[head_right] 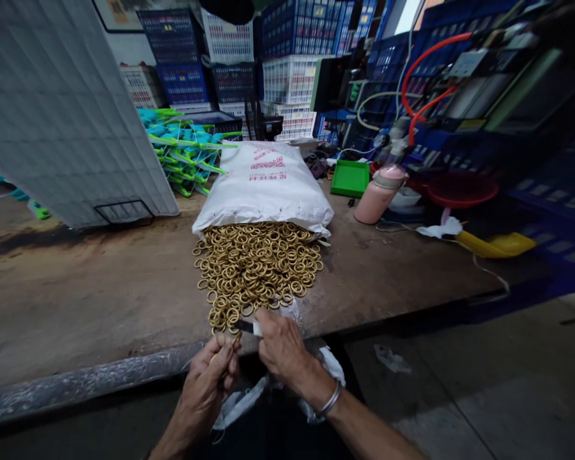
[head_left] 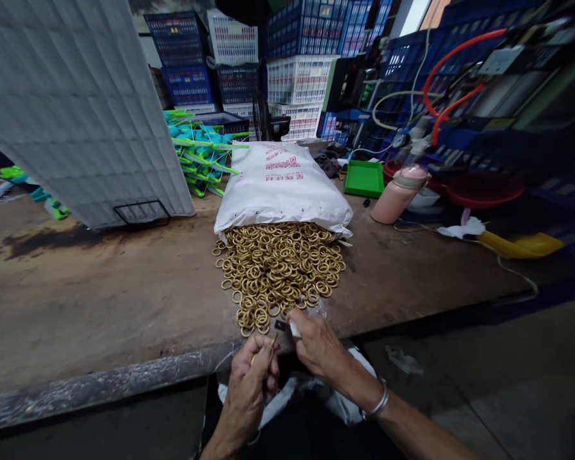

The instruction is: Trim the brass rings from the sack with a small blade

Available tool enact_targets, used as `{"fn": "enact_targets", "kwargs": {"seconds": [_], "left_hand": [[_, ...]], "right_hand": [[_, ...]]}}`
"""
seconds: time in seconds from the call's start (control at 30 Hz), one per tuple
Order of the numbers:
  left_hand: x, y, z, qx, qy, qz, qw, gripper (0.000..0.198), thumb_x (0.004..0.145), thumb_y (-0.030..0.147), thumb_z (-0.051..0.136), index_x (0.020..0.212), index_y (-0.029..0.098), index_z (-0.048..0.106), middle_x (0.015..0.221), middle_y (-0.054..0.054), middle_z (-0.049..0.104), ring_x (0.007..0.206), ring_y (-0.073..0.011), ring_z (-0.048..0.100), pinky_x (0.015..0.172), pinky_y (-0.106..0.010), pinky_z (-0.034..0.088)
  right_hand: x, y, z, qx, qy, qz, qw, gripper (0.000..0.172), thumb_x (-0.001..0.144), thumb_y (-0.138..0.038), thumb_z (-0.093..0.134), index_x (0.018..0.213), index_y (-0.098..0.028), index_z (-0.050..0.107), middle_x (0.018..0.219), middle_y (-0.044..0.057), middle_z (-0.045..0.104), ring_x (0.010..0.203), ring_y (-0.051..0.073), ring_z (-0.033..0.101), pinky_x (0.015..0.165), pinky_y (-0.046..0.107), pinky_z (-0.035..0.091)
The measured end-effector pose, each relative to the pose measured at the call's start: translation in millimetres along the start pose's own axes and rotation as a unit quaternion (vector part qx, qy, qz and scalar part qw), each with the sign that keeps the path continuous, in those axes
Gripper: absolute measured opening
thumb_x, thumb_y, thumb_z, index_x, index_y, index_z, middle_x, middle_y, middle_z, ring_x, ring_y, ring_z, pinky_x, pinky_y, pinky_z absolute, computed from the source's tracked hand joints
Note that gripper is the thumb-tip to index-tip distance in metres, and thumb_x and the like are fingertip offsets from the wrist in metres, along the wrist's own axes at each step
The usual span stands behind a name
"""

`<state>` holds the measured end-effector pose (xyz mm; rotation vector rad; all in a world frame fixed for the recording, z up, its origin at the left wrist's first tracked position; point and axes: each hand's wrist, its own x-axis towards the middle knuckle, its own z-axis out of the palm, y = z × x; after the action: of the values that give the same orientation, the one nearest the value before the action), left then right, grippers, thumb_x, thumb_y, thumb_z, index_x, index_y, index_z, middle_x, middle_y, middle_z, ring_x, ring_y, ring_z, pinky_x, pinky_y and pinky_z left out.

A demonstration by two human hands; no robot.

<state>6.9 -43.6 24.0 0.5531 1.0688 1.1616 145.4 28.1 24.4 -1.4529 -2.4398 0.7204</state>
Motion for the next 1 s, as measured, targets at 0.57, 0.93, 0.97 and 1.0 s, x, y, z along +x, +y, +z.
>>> {"fn": "enact_targets", "kwargs": {"seconds": [0.57, 0.93, 0.97, 1.0], "left_hand": [[-3, 4, -5.5, -0.090, -0.036, -0.024, 0.995, 0.027, 0.073, 0.041, 0.060, 0.071, 0.017, 0.049, 0.054, 0.005, 0.049, 0.037, -0.0025, 0.030, 0.034, -0.015, 0.021], [-6, 4, -33.3, -0.127, -0.008, -0.002, 0.992, 0.014, 0.079, 0.032, 0.054, 0.079, 0.018, 0.052, 0.068, -0.001, 0.057, 0.043, -0.0056, 0.041, 0.035, -0.016, 0.027], [-7, 5, -35.5, -0.137, -0.011, -0.006, 0.991, 0.013, 0.078, 0.031, 0.055, 0.084, 0.019, 0.053, 0.067, 0.000, 0.057, 0.043, -0.0059, 0.041, 0.036, -0.016, 0.027], [-7, 5, -37.7, -0.147, -0.014, -0.012, 0.989, 0.015, 0.077, 0.030, 0.056, 0.088, 0.019, 0.053, 0.066, 0.000, 0.056, 0.044, -0.0059, 0.041, 0.036, -0.016, 0.027]], "right_hand": [[7, 3, 15, -0.010, 0.019, -0.011, 1.000, 0.027, 0.064, -0.003, 0.038, 0.083, -0.018, 0.048, 0.069, 0.001, 0.057, 0.062, 0.013, 0.049, 0.056, 0.023, 0.027], [36, -23, 39, -0.101, 0.053, -0.042, 0.993, 0.036, 0.076, -0.016, 0.046, 0.111, -0.023, 0.043, 0.097, 0.004, 0.055, 0.080, 0.017, 0.051, 0.067, 0.027, 0.032], [37, -25, 41, -0.109, 0.054, -0.034, 0.992, 0.033, 0.077, -0.018, 0.046, 0.109, -0.023, 0.044, 0.097, 0.003, 0.055, 0.080, 0.017, 0.051, 0.066, 0.027, 0.032], [39, -26, 42, -0.112, 0.055, -0.026, 0.992, 0.030, 0.078, -0.018, 0.046, 0.107, -0.024, 0.045, 0.096, 0.003, 0.055, 0.079, 0.017, 0.052, 0.066, 0.027, 0.031]]}}
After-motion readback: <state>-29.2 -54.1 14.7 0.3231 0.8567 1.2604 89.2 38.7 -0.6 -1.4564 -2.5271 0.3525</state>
